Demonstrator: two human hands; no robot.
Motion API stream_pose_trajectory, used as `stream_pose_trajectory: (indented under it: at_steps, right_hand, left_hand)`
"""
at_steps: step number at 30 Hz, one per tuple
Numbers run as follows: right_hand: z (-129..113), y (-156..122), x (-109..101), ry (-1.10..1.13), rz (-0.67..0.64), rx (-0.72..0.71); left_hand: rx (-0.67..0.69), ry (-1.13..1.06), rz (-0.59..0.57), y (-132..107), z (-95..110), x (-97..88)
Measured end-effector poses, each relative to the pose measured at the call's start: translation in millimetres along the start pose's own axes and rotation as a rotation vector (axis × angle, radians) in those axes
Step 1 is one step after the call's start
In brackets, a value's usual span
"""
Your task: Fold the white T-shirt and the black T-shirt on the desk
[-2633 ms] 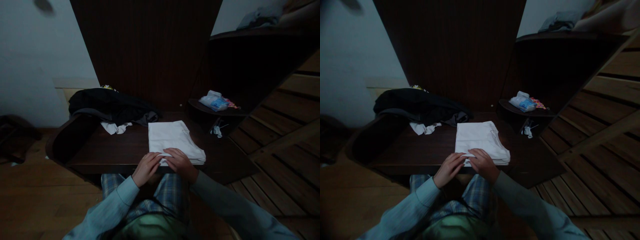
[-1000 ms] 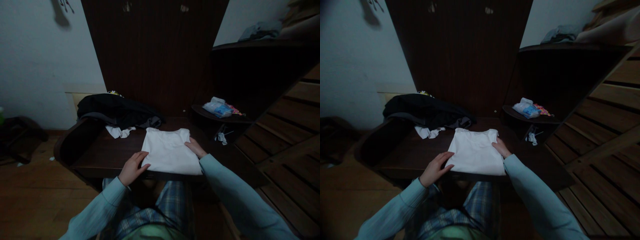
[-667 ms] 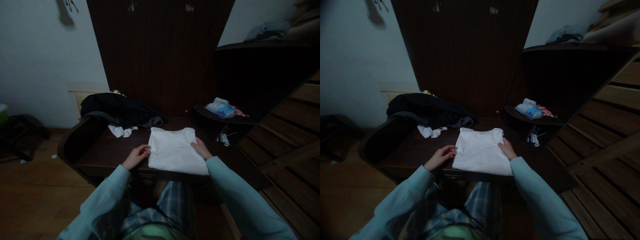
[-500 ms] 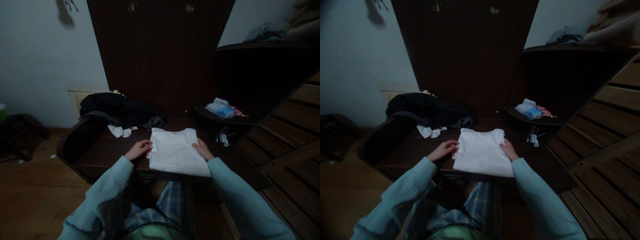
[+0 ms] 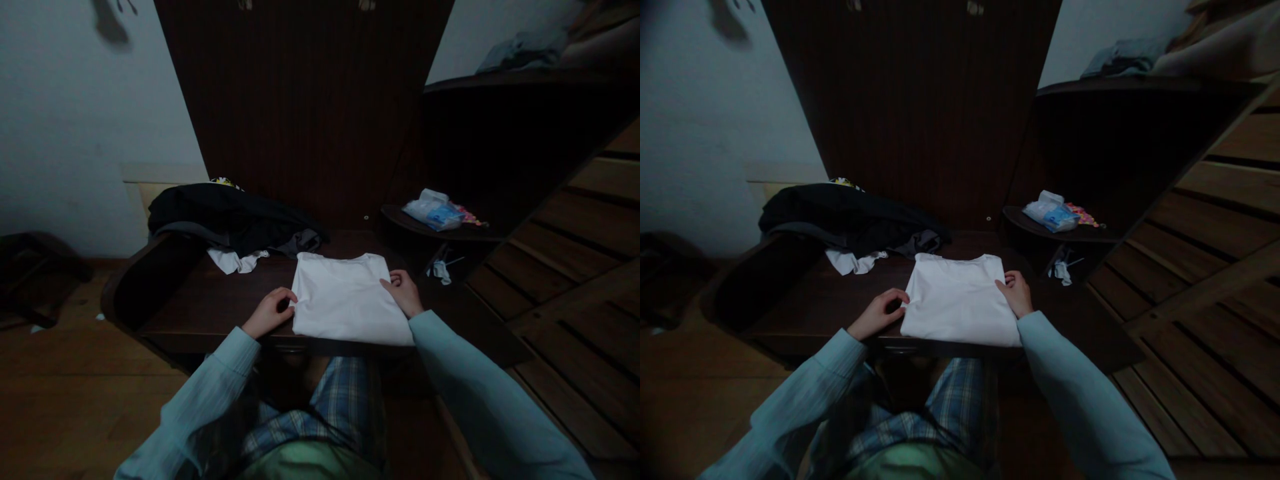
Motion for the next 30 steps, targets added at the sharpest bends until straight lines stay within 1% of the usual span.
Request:
stream_pose_trajectory:
  at_steps: [2, 4, 9, 12, 15, 17, 18, 20, 22, 24, 26, 30]
  right_hand:
    - [1, -2, -4, -0.072, -0.008, -0.017]
    - [1, -6, -9, -0.111, -0.045, -0.042]
    - [0, -21, -25, -0.082, -0.163, -0.061]
    - [0, -26, -37, -0.081, -0.315, -0.009]
    - [-2, -27, -48, -0.020, -0.526, 0.071]
    - [-4, -29, -54, 0.080, -0.631, 0.041]
    - [-4, -31, -57, 0.124, -0.658, 0.002]
    - [-3, -36, -60, 0.158, -0.679, -0.077]
    - [1, -42, -60, 0.125, -0.682, -0.128]
    - [5, -48, -58, 0.078, -0.663, -0.168]
    - [8, -51, -54, 0.046, -0.614, -0.221]
    - [7, -52, -40, -0.018, -0.522, -0.320]
  left_hand:
    - [0.020, 0.006, -0.013, -4, -1, -0.6]
    - [0.034, 0.012, -0.015, -5, -2, -0.2]
    - [0.009, 0.018, 0.003, -3, 0, 0.3]
    - [-0.016, 0.052, 0.008, -1, 2, 0.1]
    - [0.002, 0.078, 0.000, 1, 2, 1.0]
    - [0.066, 0.061, -0.064, 2, 1, 2.8]
    - [0.108, 0.049, -0.115, 1, 1, 3.9]
    - [0.173, 0.037, -0.207, 1, 2, 6.1]
    - [0.185, 0.051, -0.243, 1, 2, 8.2]
    - [0.157, 0.079, -0.233, 3, 2, 10.8]
    - [0.130, 0.102, -0.210, 6, 2, 14.8]
    - [0.088, 0.145, -0.143, 14, 1, 24.5]
Point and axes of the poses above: each hand's wrist, its own y-axis towards the middle knuckle, its own x-axis out of the palm, z = x × y, the point moved 1 cm from there along y, towards the middle knuckle, and after that the axes turned 1 degree about -y, right-handed, at the moved point
